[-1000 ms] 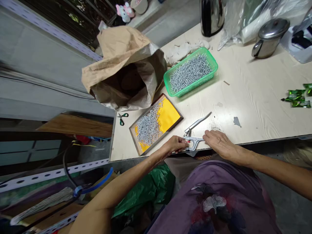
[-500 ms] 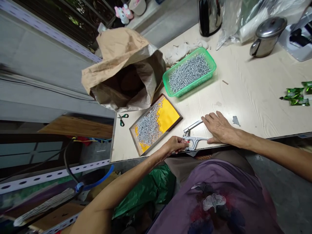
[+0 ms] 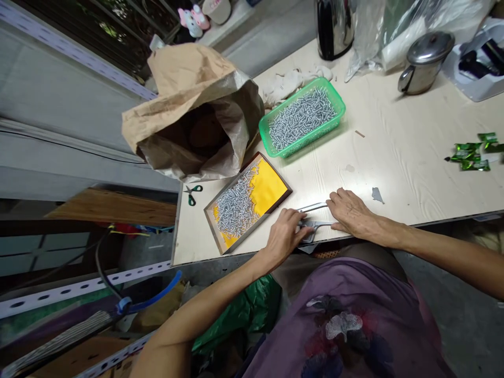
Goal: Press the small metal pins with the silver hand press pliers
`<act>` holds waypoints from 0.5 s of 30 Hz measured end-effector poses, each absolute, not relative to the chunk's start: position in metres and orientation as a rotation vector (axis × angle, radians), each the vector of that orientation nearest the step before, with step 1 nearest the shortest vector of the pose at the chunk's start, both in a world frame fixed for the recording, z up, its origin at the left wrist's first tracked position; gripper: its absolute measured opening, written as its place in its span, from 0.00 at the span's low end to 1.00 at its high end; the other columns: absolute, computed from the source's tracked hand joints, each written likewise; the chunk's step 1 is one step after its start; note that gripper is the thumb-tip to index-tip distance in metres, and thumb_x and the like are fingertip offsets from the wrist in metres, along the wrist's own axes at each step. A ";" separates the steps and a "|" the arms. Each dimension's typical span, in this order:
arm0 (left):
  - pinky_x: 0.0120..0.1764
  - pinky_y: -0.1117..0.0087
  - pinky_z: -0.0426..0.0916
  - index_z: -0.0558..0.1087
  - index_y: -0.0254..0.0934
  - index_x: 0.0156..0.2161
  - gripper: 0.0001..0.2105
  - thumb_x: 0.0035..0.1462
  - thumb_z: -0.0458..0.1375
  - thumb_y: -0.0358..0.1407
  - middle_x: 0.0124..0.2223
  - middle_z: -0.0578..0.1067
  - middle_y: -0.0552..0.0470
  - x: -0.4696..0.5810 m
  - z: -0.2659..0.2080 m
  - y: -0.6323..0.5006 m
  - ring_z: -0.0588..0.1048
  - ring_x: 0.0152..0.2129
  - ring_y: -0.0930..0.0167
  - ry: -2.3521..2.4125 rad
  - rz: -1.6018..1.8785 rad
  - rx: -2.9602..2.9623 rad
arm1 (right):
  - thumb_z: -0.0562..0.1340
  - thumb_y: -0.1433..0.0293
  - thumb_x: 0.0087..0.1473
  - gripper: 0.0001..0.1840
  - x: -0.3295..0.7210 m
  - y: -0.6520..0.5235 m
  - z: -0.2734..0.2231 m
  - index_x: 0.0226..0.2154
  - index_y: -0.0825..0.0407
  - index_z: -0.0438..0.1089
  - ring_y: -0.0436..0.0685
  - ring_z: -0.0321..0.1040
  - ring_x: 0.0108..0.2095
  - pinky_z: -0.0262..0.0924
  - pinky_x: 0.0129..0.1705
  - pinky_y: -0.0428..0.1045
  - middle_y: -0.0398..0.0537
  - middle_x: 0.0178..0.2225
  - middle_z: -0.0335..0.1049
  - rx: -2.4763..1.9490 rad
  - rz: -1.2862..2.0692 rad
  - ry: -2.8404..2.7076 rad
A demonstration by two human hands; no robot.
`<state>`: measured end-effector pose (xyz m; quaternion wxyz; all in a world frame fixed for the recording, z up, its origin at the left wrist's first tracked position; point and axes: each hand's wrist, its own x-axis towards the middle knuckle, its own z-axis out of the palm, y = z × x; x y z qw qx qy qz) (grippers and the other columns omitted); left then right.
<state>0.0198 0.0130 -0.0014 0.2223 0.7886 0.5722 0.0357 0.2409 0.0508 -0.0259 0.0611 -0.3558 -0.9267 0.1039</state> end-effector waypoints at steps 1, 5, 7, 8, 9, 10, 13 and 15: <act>0.46 0.59 0.70 0.69 0.36 0.49 0.16 0.58 0.59 0.40 0.49 0.73 0.42 0.026 -0.005 0.017 0.70 0.46 0.61 1.475 0.117 2.287 | 0.66 0.65 0.50 0.16 0.241 0.050 -0.026 0.40 0.57 0.69 0.64 0.61 0.40 0.58 0.40 0.54 0.58 0.39 0.68 -1.077 0.323 -2.800; 0.52 0.55 0.67 0.56 0.34 0.60 0.29 0.58 0.60 0.39 0.57 0.68 0.38 0.046 -0.018 0.035 0.66 0.52 0.58 1.160 0.041 2.475 | 0.68 0.62 0.48 0.26 0.246 0.046 -0.026 0.47 0.58 0.66 0.66 0.61 0.42 0.60 0.43 0.56 0.61 0.43 0.67 -1.098 0.386 -2.779; 0.51 0.55 0.67 0.54 0.33 0.61 0.30 0.58 0.60 0.38 0.56 0.68 0.38 0.050 -0.020 0.041 0.67 0.50 0.58 1.089 -0.037 2.504 | 0.69 0.61 0.47 0.30 0.250 0.043 -0.026 0.49 0.58 0.64 0.66 0.61 0.43 0.61 0.43 0.57 0.61 0.44 0.67 -1.145 0.391 -2.744; 0.50 0.55 0.68 0.54 0.32 0.61 0.30 0.58 0.60 0.39 0.55 0.67 0.38 0.051 -0.020 0.042 0.67 0.49 0.58 1.075 -0.077 2.518 | 0.68 0.61 0.48 0.30 0.252 0.040 -0.026 0.50 0.58 0.64 0.67 0.61 0.43 0.61 0.42 0.57 0.61 0.44 0.67 -1.171 0.386 -2.728; 0.50 0.55 0.68 0.54 0.32 0.61 0.30 0.58 0.60 0.39 0.55 0.67 0.38 0.052 -0.019 0.043 0.67 0.48 0.58 1.068 -0.114 2.535 | 0.67 0.62 0.49 0.28 0.253 0.038 -0.026 0.50 0.58 0.64 0.66 0.61 0.43 0.61 0.42 0.56 0.60 0.44 0.67 -1.191 0.381 -2.717; 0.49 0.56 0.68 0.54 0.31 0.60 0.29 0.59 0.59 0.40 0.54 0.68 0.38 0.052 -0.018 0.043 0.68 0.47 0.58 1.065 -0.148 2.552 | 0.66 0.62 0.51 0.26 0.254 0.036 -0.025 0.49 0.58 0.65 0.66 0.61 0.42 0.61 0.42 0.56 0.60 0.42 0.67 -1.200 0.377 -2.711; 0.45 0.58 0.68 0.58 0.32 0.57 0.23 0.62 0.55 0.40 0.49 0.69 0.41 0.055 -0.014 0.042 0.68 0.45 0.60 1.060 -0.210 2.595 | 0.63 0.66 0.55 0.17 0.253 0.034 -0.023 0.45 0.57 0.67 0.64 0.62 0.41 0.60 0.41 0.55 0.58 0.40 0.68 -1.202 0.366 -2.716; 0.44 0.60 0.68 0.61 0.33 0.55 0.18 0.64 0.53 0.40 0.46 0.70 0.43 0.057 -0.014 0.045 0.68 0.44 0.61 1.065 -0.211 2.610 | 0.61 0.68 0.56 0.13 0.252 0.037 -0.022 0.43 0.57 0.68 0.64 0.62 0.40 0.58 0.40 0.54 0.58 0.39 0.68 -1.226 0.356 -2.721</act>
